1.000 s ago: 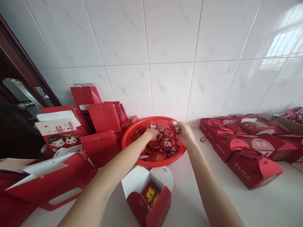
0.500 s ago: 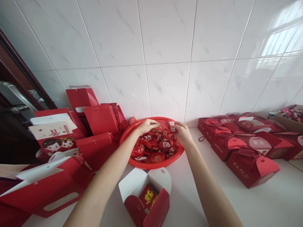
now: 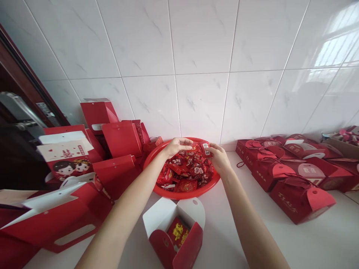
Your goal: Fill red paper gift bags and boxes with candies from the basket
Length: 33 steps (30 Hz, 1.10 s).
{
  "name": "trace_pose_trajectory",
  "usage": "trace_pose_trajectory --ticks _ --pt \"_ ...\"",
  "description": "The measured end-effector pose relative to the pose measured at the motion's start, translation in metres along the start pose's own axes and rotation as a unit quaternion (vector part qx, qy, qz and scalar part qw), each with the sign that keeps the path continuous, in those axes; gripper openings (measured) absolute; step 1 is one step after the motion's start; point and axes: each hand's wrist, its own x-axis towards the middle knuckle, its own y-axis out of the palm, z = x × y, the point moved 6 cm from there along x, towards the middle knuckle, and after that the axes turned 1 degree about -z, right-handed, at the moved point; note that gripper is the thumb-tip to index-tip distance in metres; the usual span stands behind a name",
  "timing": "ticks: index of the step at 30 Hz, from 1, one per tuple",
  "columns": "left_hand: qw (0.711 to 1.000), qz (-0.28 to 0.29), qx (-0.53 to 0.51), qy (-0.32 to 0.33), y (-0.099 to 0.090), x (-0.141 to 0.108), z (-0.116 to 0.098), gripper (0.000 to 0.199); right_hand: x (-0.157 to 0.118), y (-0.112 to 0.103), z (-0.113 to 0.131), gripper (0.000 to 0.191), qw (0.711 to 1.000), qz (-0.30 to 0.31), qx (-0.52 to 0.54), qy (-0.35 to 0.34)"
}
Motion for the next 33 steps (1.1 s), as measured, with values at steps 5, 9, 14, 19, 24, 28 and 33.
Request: trace_pose_trajectory --ticks 5,9,14,19,24,28,33 --pt "0.997 -0.028 0.076 0.003 -0.007 0.003 0.004 0.042 0.001 0.0 0.0 0.026 1.0 0.0 -0.002 -0.003" --pt "0.98 0.001 0.197 -0.027 -0.004 0.001 0.008 0.023 0.0 0.0 0.001 0.025 1.0 -0.008 0.002 -0.003" --pt "0.898 0.076 0.422 -0.095 0.007 -0.007 0.023 0.022 -0.002 0.001 0.003 0.025 1.0 -0.01 0.005 -0.006" --pt "0.839 0.097 0.531 -0.065 0.021 -0.007 0.03 0.052 -0.002 0.001 0.003 0.025 1.0 -0.014 -0.001 -0.005" --pt "0.725 0.158 0.667 -0.062 0.037 -0.008 0.035 0.059 -0.001 0.0 0.001 0.024 1.0 -0.008 -0.003 -0.006" --pt "0.705 0.152 0.69 -0.057 0.044 -0.009 0.029 0.053 0.0 0.0 0.001 0.026 1.0 -0.009 -0.004 -0.011" --pt "0.693 0.148 0.704 -0.042 0.051 -0.01 0.022 0.04 -0.002 0.001 0.002 0.025 1.0 -0.013 0.01 -0.012"
